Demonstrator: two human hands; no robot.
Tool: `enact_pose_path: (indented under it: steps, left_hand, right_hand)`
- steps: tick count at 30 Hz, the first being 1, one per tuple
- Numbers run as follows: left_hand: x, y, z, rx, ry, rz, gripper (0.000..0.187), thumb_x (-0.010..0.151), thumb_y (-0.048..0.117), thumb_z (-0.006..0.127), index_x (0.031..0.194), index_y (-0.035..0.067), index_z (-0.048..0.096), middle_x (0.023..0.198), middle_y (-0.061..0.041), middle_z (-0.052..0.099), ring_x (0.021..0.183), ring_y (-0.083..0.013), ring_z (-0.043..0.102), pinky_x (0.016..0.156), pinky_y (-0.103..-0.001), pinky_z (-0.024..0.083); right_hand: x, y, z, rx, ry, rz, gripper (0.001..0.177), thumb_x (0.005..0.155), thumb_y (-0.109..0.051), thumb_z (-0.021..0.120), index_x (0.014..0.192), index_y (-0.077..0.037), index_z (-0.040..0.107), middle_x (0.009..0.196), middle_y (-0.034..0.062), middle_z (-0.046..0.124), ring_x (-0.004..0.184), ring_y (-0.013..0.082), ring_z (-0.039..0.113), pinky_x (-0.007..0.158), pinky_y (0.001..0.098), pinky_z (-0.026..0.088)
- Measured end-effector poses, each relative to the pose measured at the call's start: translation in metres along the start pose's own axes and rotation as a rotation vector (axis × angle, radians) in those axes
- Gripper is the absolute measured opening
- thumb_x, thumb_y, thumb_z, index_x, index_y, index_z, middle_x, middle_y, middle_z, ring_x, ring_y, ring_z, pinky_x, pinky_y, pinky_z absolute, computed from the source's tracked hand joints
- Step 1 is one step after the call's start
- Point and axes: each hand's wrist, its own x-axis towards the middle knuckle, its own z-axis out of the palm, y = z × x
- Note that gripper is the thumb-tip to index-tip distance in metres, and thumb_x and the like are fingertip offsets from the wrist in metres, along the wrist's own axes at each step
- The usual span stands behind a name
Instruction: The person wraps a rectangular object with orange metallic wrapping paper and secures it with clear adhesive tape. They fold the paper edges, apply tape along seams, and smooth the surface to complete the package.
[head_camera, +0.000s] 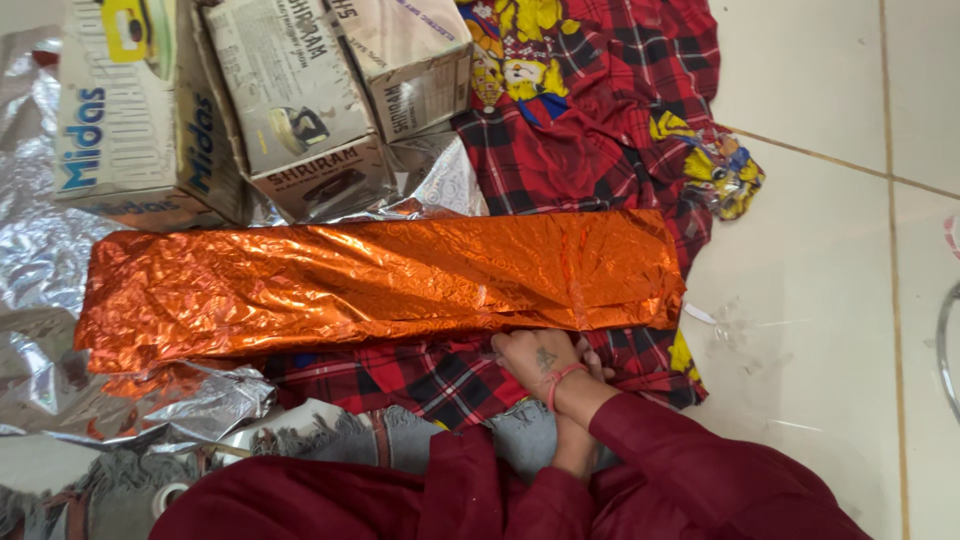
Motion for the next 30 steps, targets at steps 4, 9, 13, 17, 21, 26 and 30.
enact_pose_path:
  steps: [4, 9, 13, 17, 21, 26, 30]
  left_hand:
    - [0.010, -0.023, -0.011, -0.137, -0.014, -0.034, 0.035, 0.101, 0.023, 0.061, 0.135, 0.013, 0.060, 0.107, 0.002, 0.066, 0.090, -0.0096, 0.064, 0.078, -0.025, 0.054]
    - [0.033, -0.039, -0.025, -0.159, 0.018, -0.076, 0.027, 0.100, 0.018, 0.058, 0.126, 0.012, 0.060, 0.110, 0.002, 0.068, 0.094, -0.0058, 0.068, 0.080, -0.023, 0.057]
    - [0.018, 0.008, -0.023, -0.052, -0.021, -0.209, 0.026, 0.099, 0.014, 0.060, 0.120, 0.002, 0.068, 0.086, -0.006, 0.068, 0.060, -0.0088, 0.055, 0.051, -0.023, 0.042]
    - [-0.004, 0.074, -0.005, -0.091, 0.022, -0.369, 0.023, 0.101, 0.027, 0.061, 0.117, 0.011, 0.067, 0.078, 0.001, 0.064, 0.051, -0.0048, 0.049, 0.044, -0.021, 0.038]
    - [-0.016, 0.100, 0.008, -0.091, -0.014, -0.353, 0.019, 0.099, 0.021, 0.061, 0.115, 0.014, 0.068, 0.074, 0.000, 0.061, 0.046, -0.0056, 0.045, 0.039, -0.022, 0.033]
    - [-0.013, 0.097, 0.011, -0.062, 0.021, -0.403, 0.016, 0.099, 0.022, 0.061, 0.111, 0.014, 0.068, 0.072, 0.001, 0.061, 0.044, -0.0056, 0.044, 0.039, -0.022, 0.034]
    - [-0.012, 0.094, 0.006, -0.115, -0.002, -0.427, 0.010, 0.097, 0.019, 0.062, 0.106, 0.016, 0.065, 0.073, 0.001, 0.063, 0.046, -0.0066, 0.048, 0.041, -0.022, 0.036]
  right_hand:
    - [-0.004, -0.006, -0.008, -0.044, -0.014, 0.003, 0.017, 0.094, -0.029, 0.065, 0.092, -0.013, 0.068, 0.091, 0.0100, 0.072, 0.083, 0.0330, 0.072, 0.069, 0.0487, 0.056]
    - [-0.015, -0.007, -0.040, 0.101, -0.016, -0.027, 0.010, 0.078, -0.028, 0.071, 0.084, -0.020, 0.073, 0.094, 0.0077, 0.069, 0.082, 0.0306, 0.071, 0.069, 0.0458, 0.057]
    - [-0.030, 0.047, -0.090, 0.224, -0.055, -0.016, 0.016, 0.082, -0.029, 0.072, 0.095, -0.021, 0.074, 0.094, 0.0012, 0.076, 0.086, 0.0250, 0.074, 0.072, 0.0397, 0.058]
    - [-0.054, 0.087, -0.116, 0.201, -0.137, 0.173, 0.018, 0.083, -0.031, 0.074, 0.098, -0.022, 0.077, 0.094, 0.0007, 0.080, 0.087, 0.0199, 0.078, 0.076, 0.0347, 0.060]
    - [-0.068, 0.100, -0.115, 0.280, -0.041, 0.169, 0.019, 0.083, -0.031, 0.075, 0.097, -0.019, 0.078, 0.088, 0.0015, 0.082, 0.083, 0.0158, 0.080, 0.074, 0.0314, 0.063]
    - [-0.062, 0.090, -0.100, 0.176, -0.086, 0.101, 0.022, 0.084, -0.036, 0.073, 0.099, -0.021, 0.078, 0.088, 0.0013, 0.080, 0.081, 0.0202, 0.077, 0.071, 0.0352, 0.060]
    - [-0.054, 0.086, -0.097, 0.130, -0.131, 0.083, 0.020, 0.085, -0.037, 0.070, 0.098, -0.023, 0.077, 0.091, -0.0018, 0.080, 0.084, 0.0206, 0.076, 0.073, 0.0379, 0.059]
